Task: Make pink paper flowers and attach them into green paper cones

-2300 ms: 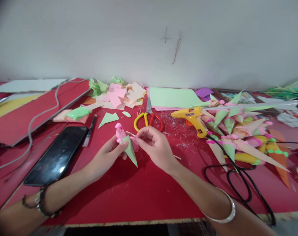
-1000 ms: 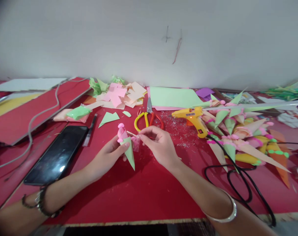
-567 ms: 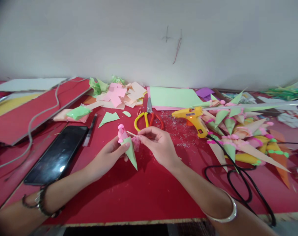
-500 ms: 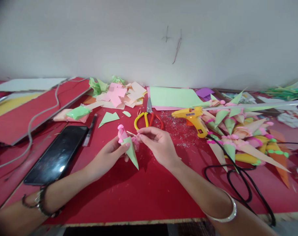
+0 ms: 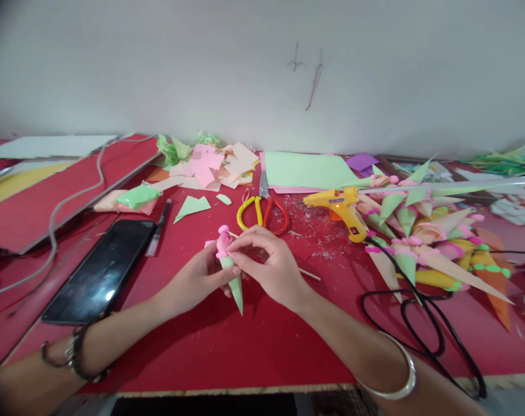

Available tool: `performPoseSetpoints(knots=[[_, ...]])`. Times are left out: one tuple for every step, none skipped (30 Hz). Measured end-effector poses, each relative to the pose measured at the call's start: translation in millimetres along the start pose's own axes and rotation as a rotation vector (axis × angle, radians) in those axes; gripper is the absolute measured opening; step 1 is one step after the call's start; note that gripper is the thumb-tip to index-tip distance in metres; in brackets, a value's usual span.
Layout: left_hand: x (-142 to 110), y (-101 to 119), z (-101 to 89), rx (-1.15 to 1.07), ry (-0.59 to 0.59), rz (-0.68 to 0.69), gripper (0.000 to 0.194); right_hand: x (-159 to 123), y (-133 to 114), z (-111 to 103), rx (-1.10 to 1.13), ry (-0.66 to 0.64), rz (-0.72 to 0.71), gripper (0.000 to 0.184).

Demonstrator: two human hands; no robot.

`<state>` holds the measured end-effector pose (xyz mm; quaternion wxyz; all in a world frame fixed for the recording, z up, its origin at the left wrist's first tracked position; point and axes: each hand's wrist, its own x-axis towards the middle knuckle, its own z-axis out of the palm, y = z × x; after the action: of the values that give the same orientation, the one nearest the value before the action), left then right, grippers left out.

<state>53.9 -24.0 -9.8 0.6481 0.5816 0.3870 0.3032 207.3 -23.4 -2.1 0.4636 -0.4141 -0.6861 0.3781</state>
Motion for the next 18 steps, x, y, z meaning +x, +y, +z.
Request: performPoseSetpoints(knots=[[-0.1, -0.1, 0.1, 0.008, 0.0, -0.002, 0.028, -0.1, 0.2, 0.0, -0.011, -0.002, 0.002, 0.009], [0.1, -0.2, 0.2, 0.011, 0.002, -0.001, 0.028, -0.1, 0.2, 0.0, -0.016, -0.004, 0.006, 0.009], [0.5, -0.3, 0.4, 0.01, 0.003, 0.0, 0.028, 0.0, 0.0, -0.1, -0.017, -0.008, 0.009, 0.009], [1.1, -0.5, 0.6, 0.008, 0.005, 0.002, 0.028, 0.1, -0.2, -0.1, -0.011, -0.012, 0.012, 0.009], [1.7, -0.6, 0.9, 0.005, 0.007, 0.002, 0.029, 0.3, -0.3, -0.1, -0.001, -0.013, 0.015, 0.009], [2.3, -0.8, 1.1, 0.005, 0.01, 0.003, 0.029, 0.4, -0.4, -0.1, 0.011, -0.014, 0.015, 0.009], [2.8, -0.9, 1.2, 0.01, 0.011, 0.003, 0.029, 0.5, -0.3, 0.1, 0.023, -0.015, 0.015, 0.008], [3.1, -0.9, 1.3, 0.02, 0.013, 0.004, 0.029, 0.4, -0.1, 0.4, 0.037, -0.012, 0.016, 0.007], [3.3, -0.9, 1.3, 0.035, 0.016, 0.006, 0.029, 0.3, 0.1, 0.8, 0.054, -0.008, 0.02, 0.006], [3.2, -0.9, 1.3, 0.05, 0.021, 0.009, 0.029, 0.1, 0.4, 1.3, 0.073, -0.005, 0.029, 0.005], [3.0, -0.8, 1.2, 0.065, 0.026, 0.01, 0.029, -0.2, 0.7, 1.8, 0.093, -0.004, 0.044, 0.005], [2.7, -0.7, 1.1, 0.08, 0.029, 0.008, 0.03, -0.4, 0.9, 2.3, 0.113, -0.002, 0.061, 0.006], [2.4, -0.6, 1.1, 0.092, 0.031, 0.004, 0.031, -0.6, 1.0, 2.7, 0.13, -0.001, 0.081, 0.006], [2.1, -0.4, 1.1, 0.101, 0.033, 0.0, 0.032, -0.7, 1.0, 3.1, 0.142, 0.001, 0.098, 0.007], [1.9, -0.3, 1.2, 0.106, 0.034, -0.003, 0.032, -0.7, 0.9, 3.5, 0.151, 0.0, 0.112, 0.007], [1.8, -0.2, 1.2, 0.11, 0.035, -0.001, 0.033, -0.6, 0.8, 3.8, 0.16, 0.002, 0.125, 0.007], [1.8, -0.2, 1.3, 0.112, 0.036, 0.002, 0.033, -0.6, 0.6, 4.1, 0.169, 0.001, 0.136, 0.007], [2.0, -0.2, 1.4, 0.113, 0.036, 0.007, 0.033, -0.6, 0.5, 4.4, 0.179, 0.0, 0.148, 0.007]])
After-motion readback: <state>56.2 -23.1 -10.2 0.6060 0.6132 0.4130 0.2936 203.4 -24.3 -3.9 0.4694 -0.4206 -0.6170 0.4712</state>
